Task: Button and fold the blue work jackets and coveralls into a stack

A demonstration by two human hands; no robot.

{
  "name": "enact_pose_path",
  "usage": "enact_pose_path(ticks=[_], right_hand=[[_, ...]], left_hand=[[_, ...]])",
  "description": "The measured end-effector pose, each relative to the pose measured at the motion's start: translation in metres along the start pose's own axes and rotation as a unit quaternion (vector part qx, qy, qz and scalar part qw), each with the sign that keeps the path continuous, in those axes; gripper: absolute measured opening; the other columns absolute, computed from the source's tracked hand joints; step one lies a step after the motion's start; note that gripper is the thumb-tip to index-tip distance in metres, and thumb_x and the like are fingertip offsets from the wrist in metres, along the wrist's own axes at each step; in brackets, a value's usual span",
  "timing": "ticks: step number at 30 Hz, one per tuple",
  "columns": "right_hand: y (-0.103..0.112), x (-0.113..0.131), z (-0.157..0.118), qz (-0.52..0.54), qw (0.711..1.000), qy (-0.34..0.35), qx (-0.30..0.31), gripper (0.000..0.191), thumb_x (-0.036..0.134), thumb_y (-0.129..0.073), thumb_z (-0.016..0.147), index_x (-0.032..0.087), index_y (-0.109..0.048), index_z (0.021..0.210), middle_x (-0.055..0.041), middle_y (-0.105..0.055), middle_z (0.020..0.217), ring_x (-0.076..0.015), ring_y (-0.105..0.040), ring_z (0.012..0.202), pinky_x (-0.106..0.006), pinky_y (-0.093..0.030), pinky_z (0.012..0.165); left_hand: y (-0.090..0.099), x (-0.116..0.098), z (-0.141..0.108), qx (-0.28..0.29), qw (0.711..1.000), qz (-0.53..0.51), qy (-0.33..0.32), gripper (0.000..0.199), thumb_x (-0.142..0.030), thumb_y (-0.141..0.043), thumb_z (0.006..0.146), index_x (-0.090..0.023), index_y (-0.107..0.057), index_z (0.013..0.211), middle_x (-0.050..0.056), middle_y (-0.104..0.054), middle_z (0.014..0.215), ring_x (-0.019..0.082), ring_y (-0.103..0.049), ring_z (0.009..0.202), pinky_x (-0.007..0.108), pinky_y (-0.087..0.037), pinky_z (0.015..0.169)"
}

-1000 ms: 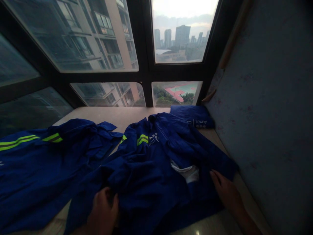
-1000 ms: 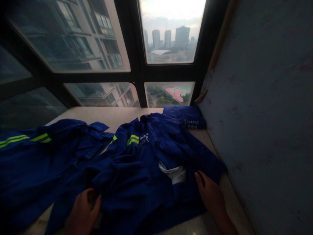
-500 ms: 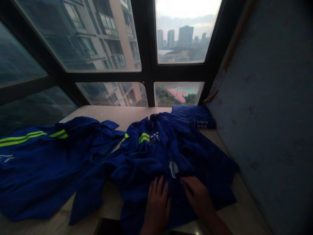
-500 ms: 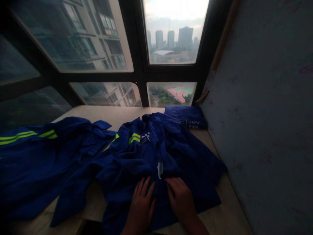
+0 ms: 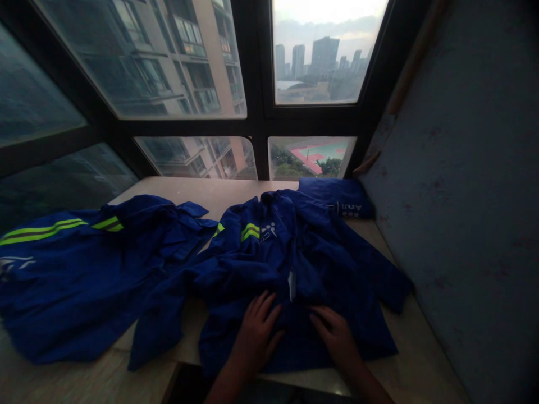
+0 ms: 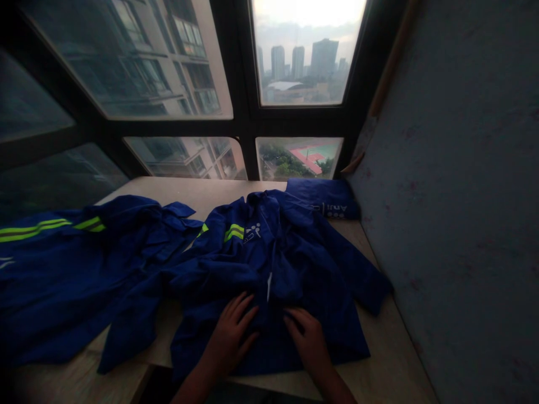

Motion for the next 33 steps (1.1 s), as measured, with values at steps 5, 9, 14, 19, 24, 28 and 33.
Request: enact_pose_path(ticks=[5,9,14,19,24,28,33], right_hand=[[0.01,-0.01,0.006,0.063,0.995,-0.078,-0.019,0.041,0.055,-0.061,0.086,0.02,-0.077,0.102,-0.0129,-0.074,0.109,-0.0317,-0.068,0.106,-0.047,-0.054,0.094],[0.012,-0.005,0.004,0.043,0.996,-0.069,-0.022,0.04,0.054,-0.062,0.086,0.021,-0.077,0.103,-0.0114,-0.074,0.11,-0.0297,-0.068,0.106,-0.043,-0.053,0.095],[0.009,0.006,-0.01,-0.043,0.997,-0.029,-0.058,0.03,0.046,-0.065,0.085,0.021,-0.073,0.098,-0.0075,-0.076,0.092,-0.0251,-0.072,0.085,-0.034,-0.057,0.076],[-0.007,0.03,-0.02,-0.102,0.989,0.097,-0.049,0.016,0.033,-0.058,0.092,0.024,-0.071,0.093,-0.0044,-0.075,0.089,-0.0204,-0.071,0.083,-0.031,-0.056,0.076],[-0.011,0.032,-0.023,-0.104,0.986,0.129,-0.035,0.019,0.025,-0.053,0.094,0.023,-0.07,0.102,-0.0057,-0.075,0.095,-0.0195,-0.071,0.089,-0.031,-0.057,0.08],[-0.01,0.024,-0.025,-0.077,0.989,0.127,0.001,0.026,0.024,-0.048,0.095,0.023,-0.072,0.107,-0.008,-0.075,0.104,-0.021,-0.07,0.099,-0.035,-0.056,0.088],[-0.004,0.014,-0.022,-0.058,0.996,0.058,-0.025,0.025,0.035,-0.054,0.094,0.023,-0.075,0.102,-0.0092,-0.076,0.101,-0.024,-0.072,0.094,-0.037,-0.058,0.085]], left_hand=[[0.008,-0.016,-0.006,-0.06,0.998,-0.011,0.001,0.025,-0.01,-0.057,0.088,-0.021,-0.067,0.108,0.008,-0.07,0.111,0.026,-0.064,0.104,0.045,-0.054,0.09],[0.026,-0.017,-0.007,-0.079,0.996,-0.031,0.019,0.023,-0.009,-0.049,0.092,-0.019,-0.067,0.102,0.007,-0.07,0.104,0.023,-0.064,0.099,0.041,-0.053,0.087],[0.035,-0.023,-0.013,-0.08,0.996,-0.024,0.023,0.025,-0.013,-0.048,0.093,-0.02,-0.067,0.107,0.009,-0.068,0.114,0.025,-0.061,0.109,0.043,-0.052,0.091],[0.018,-0.037,-0.015,-0.083,0.996,-0.016,0.005,0.034,-0.011,-0.045,0.092,-0.023,-0.065,0.116,0.008,-0.064,0.126,0.027,-0.053,0.125,0.051,-0.041,0.105],[0.006,-0.042,-0.004,-0.083,0.995,-0.048,0.023,0.026,-0.011,-0.046,0.092,-0.021,-0.066,0.105,0.005,-0.069,0.1,0.023,-0.062,0.106,0.047,-0.043,0.103],[0.009,-0.041,0.003,-0.078,0.995,-0.059,0.034,0.026,-0.008,-0.045,0.09,-0.021,-0.065,0.101,0.004,-0.065,0.087,0.018,-0.063,0.085,0.043,-0.048,0.096],[0.016,-0.039,0.003,-0.088,0.991,-0.094,0.028,0.021,-0.009,-0.046,0.092,-0.02,-0.064,0.091,0.0,-0.057,0.075,0.013,-0.056,0.071,0.037,-0.051,0.093]])
Point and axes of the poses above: each hand's wrist, its own z-axis towards the middle knuckle, its own y-axis out of the back of the hand, x = y × z, the point moved 7 cm from there along z, towards the middle knuckle
